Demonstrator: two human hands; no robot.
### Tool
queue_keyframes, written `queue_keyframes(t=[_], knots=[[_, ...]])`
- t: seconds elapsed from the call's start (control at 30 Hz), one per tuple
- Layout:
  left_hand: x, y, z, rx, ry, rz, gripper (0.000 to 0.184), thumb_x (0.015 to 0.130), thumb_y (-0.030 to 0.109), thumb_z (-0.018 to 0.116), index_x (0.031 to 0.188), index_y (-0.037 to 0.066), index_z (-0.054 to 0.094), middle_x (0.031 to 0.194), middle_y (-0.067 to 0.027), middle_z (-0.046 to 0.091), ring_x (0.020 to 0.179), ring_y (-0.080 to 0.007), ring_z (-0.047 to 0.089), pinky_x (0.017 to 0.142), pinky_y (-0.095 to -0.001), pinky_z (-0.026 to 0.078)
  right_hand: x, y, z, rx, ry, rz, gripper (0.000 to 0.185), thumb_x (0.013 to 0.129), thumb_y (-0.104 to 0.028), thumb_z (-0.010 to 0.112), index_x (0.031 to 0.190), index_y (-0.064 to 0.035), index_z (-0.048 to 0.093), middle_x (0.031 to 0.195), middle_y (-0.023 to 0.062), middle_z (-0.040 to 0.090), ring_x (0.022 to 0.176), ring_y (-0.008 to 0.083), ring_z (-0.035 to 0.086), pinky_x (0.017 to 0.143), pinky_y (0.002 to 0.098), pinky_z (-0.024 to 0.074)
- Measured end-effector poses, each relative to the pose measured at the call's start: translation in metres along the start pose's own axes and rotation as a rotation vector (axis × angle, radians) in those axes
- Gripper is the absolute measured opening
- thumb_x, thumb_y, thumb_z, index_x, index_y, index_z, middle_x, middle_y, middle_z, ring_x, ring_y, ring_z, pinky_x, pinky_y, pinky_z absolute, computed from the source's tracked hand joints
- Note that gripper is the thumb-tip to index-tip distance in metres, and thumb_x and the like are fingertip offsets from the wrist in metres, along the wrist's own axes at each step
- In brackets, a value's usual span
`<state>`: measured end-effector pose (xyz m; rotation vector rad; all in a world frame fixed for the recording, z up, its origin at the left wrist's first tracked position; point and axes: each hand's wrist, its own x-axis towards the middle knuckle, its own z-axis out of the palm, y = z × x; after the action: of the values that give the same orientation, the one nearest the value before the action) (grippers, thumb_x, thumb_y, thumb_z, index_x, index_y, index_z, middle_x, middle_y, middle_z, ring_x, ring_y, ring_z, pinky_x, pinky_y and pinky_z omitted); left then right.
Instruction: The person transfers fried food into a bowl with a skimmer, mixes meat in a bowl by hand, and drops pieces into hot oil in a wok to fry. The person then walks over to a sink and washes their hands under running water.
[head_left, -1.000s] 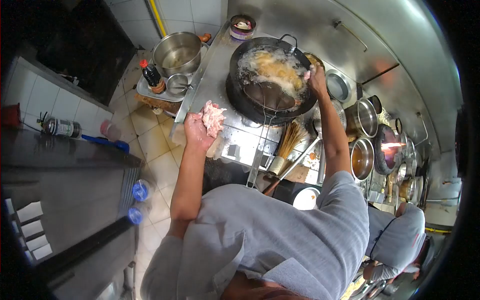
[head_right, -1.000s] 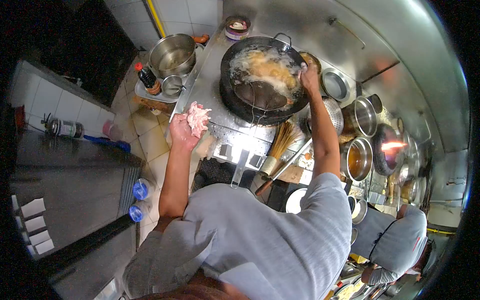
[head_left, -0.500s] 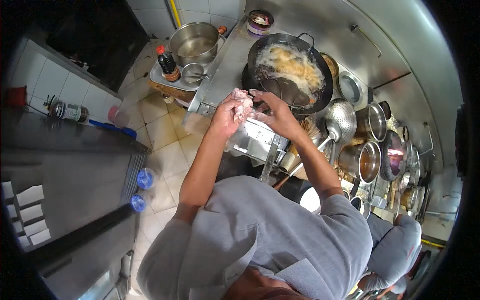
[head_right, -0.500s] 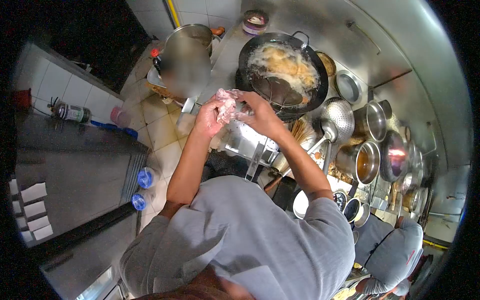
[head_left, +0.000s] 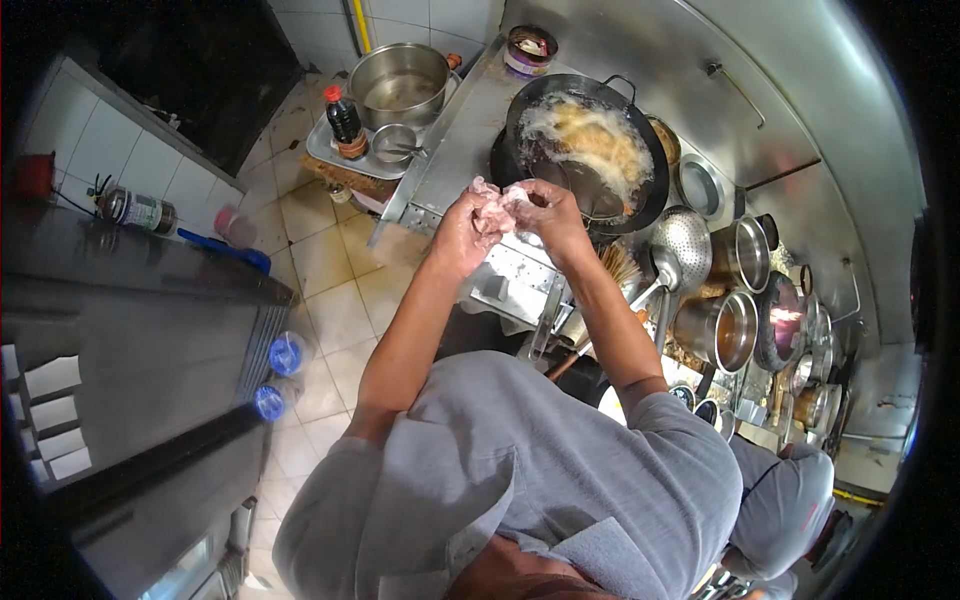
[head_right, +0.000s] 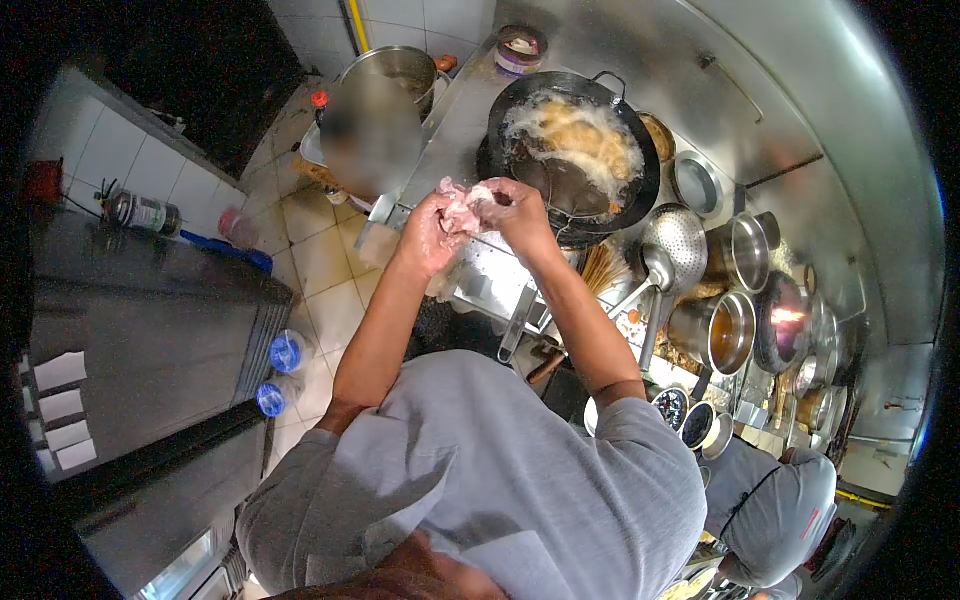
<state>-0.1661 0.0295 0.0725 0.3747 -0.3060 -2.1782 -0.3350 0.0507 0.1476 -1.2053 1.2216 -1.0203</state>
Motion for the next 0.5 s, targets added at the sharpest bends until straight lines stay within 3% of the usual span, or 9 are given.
queue_keyframes(t=[0.03,0.07,0.2,0.3,0.37,0.4,0.47,0.5], knots=[[-0.002,0.003,0.006,-0.032,0.019,-0.025,0.017,0.083,0.012,0.053,0.099,0.010,0.056,0.084,-0.0065,0.061,0.072,-0.0188,0.061,0.065,-0.0308,0.053,0.001,0.000,-0.001,0.303,0.005,0.159,0.026,0.079,0.000,0.065,0.105,-0.0008,0.062,0.093,0.0072,0.066,0.077,0.0159,0.063,0.070,0.0278,0.0510],[-0.012,0.004,0.047,-0.054,0.246,0.061,0.013,0.080,0.010,0.053,0.092,0.008,0.055,0.081,-0.0074,0.059,0.066,-0.0200,0.059,0.060,-0.0330,0.051,0.001,0.000,-0.002,0.443,-0.037,0.205,0.024,0.083,0.000,0.060,0.107,-0.0042,0.060,0.097,0.0058,0.064,0.084,0.0154,0.062,0.072,0.0278,0.0502],[-0.007,0.001,0.044,-0.109,0.316,0.097,0.010,0.080,0.009,0.052,0.089,0.006,0.055,0.077,-0.0076,0.056,0.062,-0.0208,0.055,0.055,-0.0334,0.047,-0.003,-0.001,-0.005,0.365,-0.094,0.187,0.019,0.088,-0.005,0.057,0.106,-0.0048,0.058,0.097,0.0041,0.062,0.086,0.0126,0.059,0.072,0.0271,0.0477],[-0.001,-0.005,0.031,-0.168,0.157,0.117,0.013,0.079,0.008,0.052,0.092,0.005,0.055,0.075,-0.0076,0.054,0.060,-0.0208,0.053,0.054,-0.0327,0.045,-0.007,-0.003,-0.004,0.457,-0.145,0.218,0.017,0.091,-0.013,0.055,0.106,-0.0054,0.059,0.092,0.0012,0.060,0.080,0.0107,0.055,0.072,0.0273,0.0450],[-0.001,-0.004,0.037,-0.200,0.205,0.105,0.015,0.078,0.007,0.053,0.092,0.005,0.056,0.073,-0.0076,0.052,0.058,-0.0211,0.050,0.053,-0.0326,0.043,-0.007,0.002,-0.001,0.422,-0.038,0.182,0.019,0.096,-0.021,0.051,0.103,-0.0045,0.058,0.087,0.0026,0.059,0.070,0.0117,0.053,0.059,0.0238,0.0429],[0.000,-0.005,0.038,-0.198,0.202,0.100,0.015,0.078,0.007,0.053,0.092,0.005,0.056,0.073,-0.0076,0.052,0.058,-0.0211,0.050,0.053,-0.0326,0.043,-0.003,0.013,-0.006,0.422,-0.033,0.179,0.019,0.096,-0.021,0.051,0.103,-0.0045,0.058,0.087,0.0026,0.059,0.070,0.0117,0.053,0.059,0.0238,0.0429],[0.001,-0.006,0.038,-0.254,0.138,0.113,0.015,0.076,0.007,0.055,0.090,0.004,0.055,0.073,-0.0087,0.052,0.059,-0.0222,0.051,0.052,-0.0319,0.043,0.006,0.038,-0.021,1.033,0.008,0.339,0.027,0.097,-0.029,0.050,0.092,-0.0034,0.056,0.077,0.0036,0.053,0.061,0.0124,0.046,0.054,0.0258,0.0423],[0.002,-0.006,0.033,-0.254,0.132,0.104,0.015,0.076,0.007,0.055,0.090,0.004,0.055,0.073,-0.0087,0.052,0.059,-0.0222,0.051,0.052,-0.0319,0.043,0.004,0.034,-0.024,1.033,0.018,0.332,0.027,0.097,-0.029,0.050,0.092,-0.0034,0.056,0.077,0.0036,0.053,0.061,0.0124,0.046,0.054,0.0258,0.0423]])
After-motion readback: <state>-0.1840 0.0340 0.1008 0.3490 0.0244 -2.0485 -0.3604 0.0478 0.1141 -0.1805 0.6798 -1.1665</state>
